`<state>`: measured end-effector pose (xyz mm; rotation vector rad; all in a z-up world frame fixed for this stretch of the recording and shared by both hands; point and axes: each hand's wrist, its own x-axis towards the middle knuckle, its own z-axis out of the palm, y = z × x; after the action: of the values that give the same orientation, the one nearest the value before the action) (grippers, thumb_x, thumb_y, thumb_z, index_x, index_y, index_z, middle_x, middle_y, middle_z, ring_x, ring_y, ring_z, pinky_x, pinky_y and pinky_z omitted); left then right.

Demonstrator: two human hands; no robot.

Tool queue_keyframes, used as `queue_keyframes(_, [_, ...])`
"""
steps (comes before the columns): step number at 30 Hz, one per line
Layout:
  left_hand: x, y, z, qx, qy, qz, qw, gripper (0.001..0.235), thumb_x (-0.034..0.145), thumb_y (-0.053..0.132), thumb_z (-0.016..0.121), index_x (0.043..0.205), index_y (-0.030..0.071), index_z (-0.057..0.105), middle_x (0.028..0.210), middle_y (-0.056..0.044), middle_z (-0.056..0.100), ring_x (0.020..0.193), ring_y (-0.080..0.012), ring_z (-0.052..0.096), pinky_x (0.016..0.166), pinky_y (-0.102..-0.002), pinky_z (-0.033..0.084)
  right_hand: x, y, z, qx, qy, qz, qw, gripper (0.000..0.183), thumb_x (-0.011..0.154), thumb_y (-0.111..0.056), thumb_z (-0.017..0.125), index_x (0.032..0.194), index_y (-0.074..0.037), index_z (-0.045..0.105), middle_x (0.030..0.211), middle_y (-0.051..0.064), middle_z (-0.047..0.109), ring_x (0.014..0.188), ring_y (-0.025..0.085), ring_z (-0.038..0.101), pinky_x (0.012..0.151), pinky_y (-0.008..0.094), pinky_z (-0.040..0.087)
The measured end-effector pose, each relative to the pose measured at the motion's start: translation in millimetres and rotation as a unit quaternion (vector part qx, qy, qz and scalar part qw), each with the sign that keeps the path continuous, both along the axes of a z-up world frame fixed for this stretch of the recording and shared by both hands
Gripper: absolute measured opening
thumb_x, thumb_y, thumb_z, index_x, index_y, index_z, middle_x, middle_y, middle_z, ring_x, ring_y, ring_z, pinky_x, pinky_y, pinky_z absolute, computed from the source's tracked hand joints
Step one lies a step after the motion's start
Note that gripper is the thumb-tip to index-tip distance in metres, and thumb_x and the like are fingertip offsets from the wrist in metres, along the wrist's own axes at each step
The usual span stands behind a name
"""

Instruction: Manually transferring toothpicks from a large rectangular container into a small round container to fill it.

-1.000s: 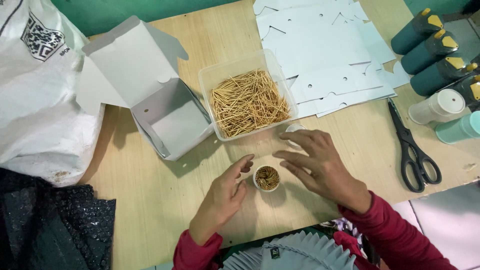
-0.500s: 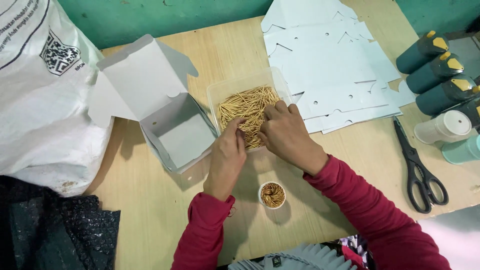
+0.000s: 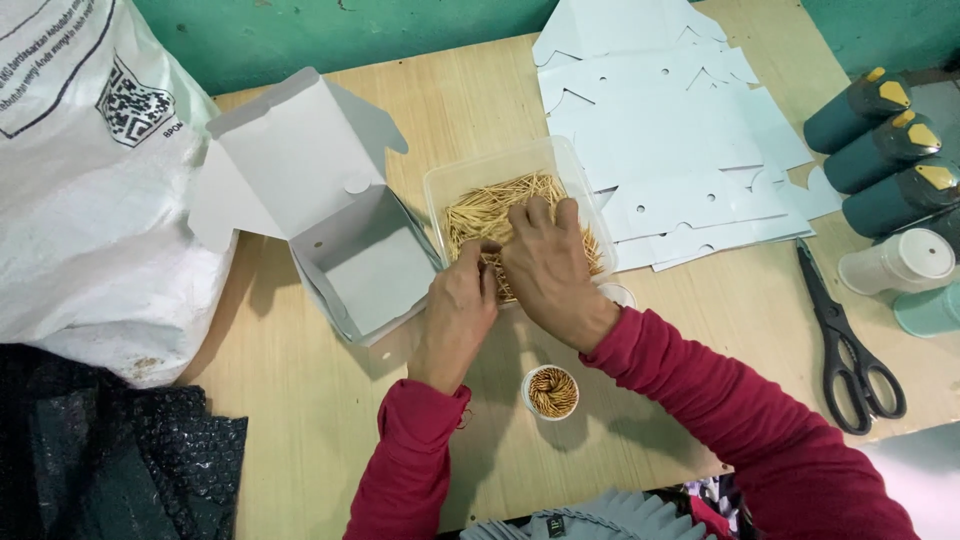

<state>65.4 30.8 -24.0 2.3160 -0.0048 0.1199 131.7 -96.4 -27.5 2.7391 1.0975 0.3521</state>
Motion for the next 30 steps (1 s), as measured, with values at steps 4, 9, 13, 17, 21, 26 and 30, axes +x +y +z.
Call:
queue_keyframes(4, [-6,-2,7,-0.030,-0.002,0.006,1.000,0.030,0.097,-0.005,0.052,0.126,-0.002,0.060,0.104,-0.027,0.073,0.086,-0.0366,0.076,0.068,-0.041,0.063,27,-18,-1,0.002,-0.021,0.004,1.000,0.010,0.084,-0.011,0.072,0.090,-0.008,0.080,0.088,0.007,0.063,0.086,0.022,0.045,0.081,0.044,0.033])
queue_keyframes(9, [-6,4,-1,-0.046,0.001,-0.007,0.999,0.025,0.096,-0.002,0.055,0.120,0.002,0.061,0.094,-0.025,0.075,0.079,-0.0391,0.076,0.060,-0.042,0.061,41,-42,19,0.057,0.024,-0.031,0.998,0.012,0.081,-0.033,0.081,0.081,-0.022,0.079,0.081,0.000,0.065,0.082,0.017,0.053,0.081,0.041,0.038])
queue_keyframes(13, [-6,5,-3,-0.039,0.015,-0.006,0.999,0.022,0.097,0.000,0.054,0.116,0.005,0.063,0.090,-0.022,0.076,0.076,-0.0344,0.077,0.059,-0.038,0.060,46,-51,11,0.071,0.001,-0.044,0.997,0.016,0.083,-0.039,0.080,0.082,-0.023,0.079,0.082,0.000,0.066,0.082,0.016,0.053,0.083,0.040,0.038])
queue_keyframes(17, [-9,6,5,-0.052,0.022,-0.005,0.998,0.021,0.097,-0.002,0.054,0.115,0.000,0.063,0.090,-0.025,0.075,0.073,-0.0355,0.076,0.058,-0.040,0.059,30,-46,21,0.103,0.037,-0.045,0.993,0.015,0.087,-0.034,0.078,0.086,-0.019,0.079,0.087,0.003,0.063,0.087,0.019,0.051,0.086,0.041,0.038])
queue_keyframes(21, [-7,6,8,-0.049,0.008,-0.012,0.999,0.022,0.096,-0.004,0.053,0.116,-0.002,0.062,0.090,-0.026,0.075,0.073,-0.0368,0.076,0.058,-0.039,0.059,16,-28,8,0.063,0.078,-0.003,0.995,0.023,0.089,-0.041,0.075,0.081,-0.019,0.077,0.085,0.002,0.061,0.088,0.019,0.048,0.088,0.040,0.037])
queue_keyframes(26, [-6,6,2,-0.095,0.037,0.003,0.995,0.022,0.098,0.000,0.052,0.116,-0.002,0.063,0.083,-0.026,0.073,0.067,-0.0314,0.073,0.056,-0.038,0.058,24,-19,-28,0.067,0.115,0.033,0.991,0.017,0.083,-0.033,0.077,0.081,-0.016,0.080,0.087,0.004,0.063,0.089,0.021,0.052,0.080,0.042,0.037])
queue_keyframes(30, [-8,6,-2,-0.176,0.038,0.032,0.983,0.022,0.096,0.001,0.052,0.113,-0.003,0.065,0.077,-0.021,0.072,0.062,-0.0219,0.069,0.053,-0.031,0.058,38,-25,-3,0.124,0.161,-0.059,0.977,0.017,0.090,-0.033,0.073,0.083,-0.019,0.080,0.080,0.001,0.063,0.085,0.019,0.055,0.081,0.037,0.039])
